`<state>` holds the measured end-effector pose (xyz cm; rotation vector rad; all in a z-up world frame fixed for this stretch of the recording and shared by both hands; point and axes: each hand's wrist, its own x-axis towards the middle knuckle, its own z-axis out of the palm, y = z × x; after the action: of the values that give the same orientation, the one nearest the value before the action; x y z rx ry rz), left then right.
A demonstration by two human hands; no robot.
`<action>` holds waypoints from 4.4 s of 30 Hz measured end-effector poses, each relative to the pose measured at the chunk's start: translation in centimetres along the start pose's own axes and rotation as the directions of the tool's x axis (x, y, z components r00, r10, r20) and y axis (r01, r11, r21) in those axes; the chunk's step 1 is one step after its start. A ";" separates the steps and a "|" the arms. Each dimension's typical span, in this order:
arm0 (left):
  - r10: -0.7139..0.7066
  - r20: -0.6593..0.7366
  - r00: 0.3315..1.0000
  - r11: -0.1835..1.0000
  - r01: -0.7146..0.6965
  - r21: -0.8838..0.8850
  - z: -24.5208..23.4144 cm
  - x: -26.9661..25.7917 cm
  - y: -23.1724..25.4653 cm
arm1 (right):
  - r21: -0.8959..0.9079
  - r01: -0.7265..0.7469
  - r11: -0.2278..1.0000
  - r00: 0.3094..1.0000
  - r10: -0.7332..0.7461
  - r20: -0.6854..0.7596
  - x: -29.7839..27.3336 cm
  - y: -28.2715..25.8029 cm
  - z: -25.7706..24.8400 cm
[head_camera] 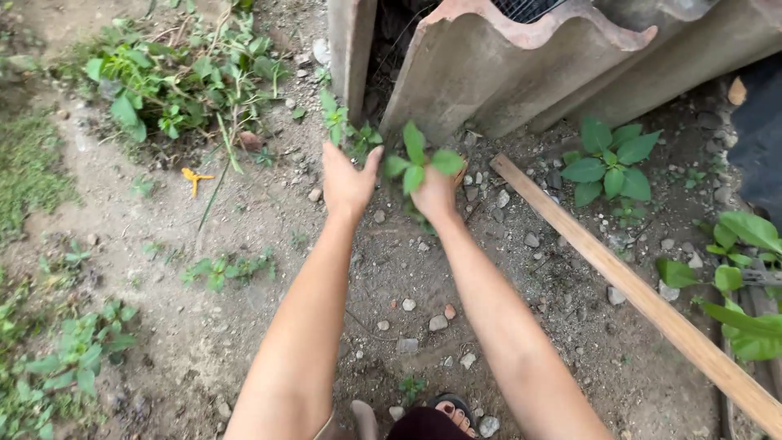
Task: Pulling weeds from the ground by hand and moving garden debris.
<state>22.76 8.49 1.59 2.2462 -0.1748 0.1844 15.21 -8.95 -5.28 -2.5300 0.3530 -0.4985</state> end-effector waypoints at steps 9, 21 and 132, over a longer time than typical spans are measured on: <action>-0.179 0.322 0.930 0.970 0.112 0.215 2.5 3.3 -0.1 | 0.072 -0.120 0.990 0.993 0.119 0.018 -7.9 2.7 -4.2; 0.191 0.352 0.916 0.979 -0.150 -0.140 -3.2 -4.8 -0.2 | 0.506 -0.646 0.572 0.763 0.518 0.388 -5.5 -2.4 1.5; 0.163 0.884 0.437 0.794 -0.590 0.145 10.0 -3.0 30.3 | 0.268 -0.957 0.113 0.205 0.916 0.344 3.6 27.3 -19.2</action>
<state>14.80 -18.11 17.63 2.5147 -1.3368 -0.7554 6.42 -41.35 -4.04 -1.3531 1.5160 0.1067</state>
